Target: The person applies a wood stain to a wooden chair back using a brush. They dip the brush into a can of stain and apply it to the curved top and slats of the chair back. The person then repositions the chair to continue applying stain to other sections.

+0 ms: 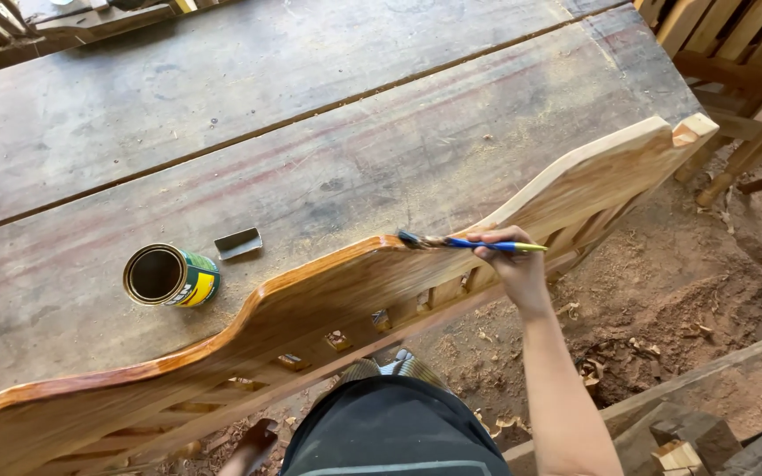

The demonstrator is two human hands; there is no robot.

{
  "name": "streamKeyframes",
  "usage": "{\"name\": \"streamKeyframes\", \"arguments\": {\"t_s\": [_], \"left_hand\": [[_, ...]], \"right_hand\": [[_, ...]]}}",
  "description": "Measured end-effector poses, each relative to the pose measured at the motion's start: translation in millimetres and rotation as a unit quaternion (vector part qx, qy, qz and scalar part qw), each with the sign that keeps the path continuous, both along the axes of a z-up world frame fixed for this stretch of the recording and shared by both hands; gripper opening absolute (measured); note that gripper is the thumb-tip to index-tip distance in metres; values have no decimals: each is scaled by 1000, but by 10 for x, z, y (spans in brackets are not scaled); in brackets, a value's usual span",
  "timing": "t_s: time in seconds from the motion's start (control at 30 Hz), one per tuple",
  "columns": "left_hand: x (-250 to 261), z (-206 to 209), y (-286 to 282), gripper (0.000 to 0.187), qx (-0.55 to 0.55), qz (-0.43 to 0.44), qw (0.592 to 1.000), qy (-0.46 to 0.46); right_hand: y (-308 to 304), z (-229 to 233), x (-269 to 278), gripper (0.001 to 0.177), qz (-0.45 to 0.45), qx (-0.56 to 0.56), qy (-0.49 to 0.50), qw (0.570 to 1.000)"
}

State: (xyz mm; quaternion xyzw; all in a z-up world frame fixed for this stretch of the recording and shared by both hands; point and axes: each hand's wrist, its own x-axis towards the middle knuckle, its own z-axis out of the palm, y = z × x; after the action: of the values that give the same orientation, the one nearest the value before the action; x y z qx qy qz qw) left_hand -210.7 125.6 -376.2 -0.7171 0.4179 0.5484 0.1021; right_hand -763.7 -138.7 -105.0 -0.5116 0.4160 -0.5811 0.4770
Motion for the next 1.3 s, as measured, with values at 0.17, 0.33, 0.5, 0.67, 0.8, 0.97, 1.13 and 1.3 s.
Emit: {"name": "streamKeyframes", "arguments": {"t_s": [0.17, 0.33, 0.5, 0.67, 0.8, 0.97, 1.13, 1.3], "left_hand": [[-29, -17, 5, 43, -6, -19, 1000, -6], [-82, -5, 29, 43, 19, -37, 999, -17], [-171, 90, -25, 45, 68, 6, 998, -11], [-184, 164, -54, 45, 62, 8, 998, -7], [-150, 112, -60, 43, 17, -24, 1000, 11], [-129, 49, -52, 44, 7, -23, 1000, 4], [-110, 42, -29, 44, 15, -17, 1000, 11], [-88, 14, 20, 47, 49, -1, 999, -15]], "right_hand": [[99, 449, -13, 17, -19, -1, -89, 996], [29, 367, 121, 19, 9, -17, -88, 996], [48, 161, -77, 16, 13, 12, -16, 1000], [27, 129, 107, 15, -10, 87, -78, 993], [68, 414, 328, 14, -86, 112, -64, 988], [87, 104, 86, 9, -130, 159, 75, 976], [91, 229, 101, 10, -177, 144, 176, 958], [38, 373, 561, 8, -103, 98, 209, 968]]}}
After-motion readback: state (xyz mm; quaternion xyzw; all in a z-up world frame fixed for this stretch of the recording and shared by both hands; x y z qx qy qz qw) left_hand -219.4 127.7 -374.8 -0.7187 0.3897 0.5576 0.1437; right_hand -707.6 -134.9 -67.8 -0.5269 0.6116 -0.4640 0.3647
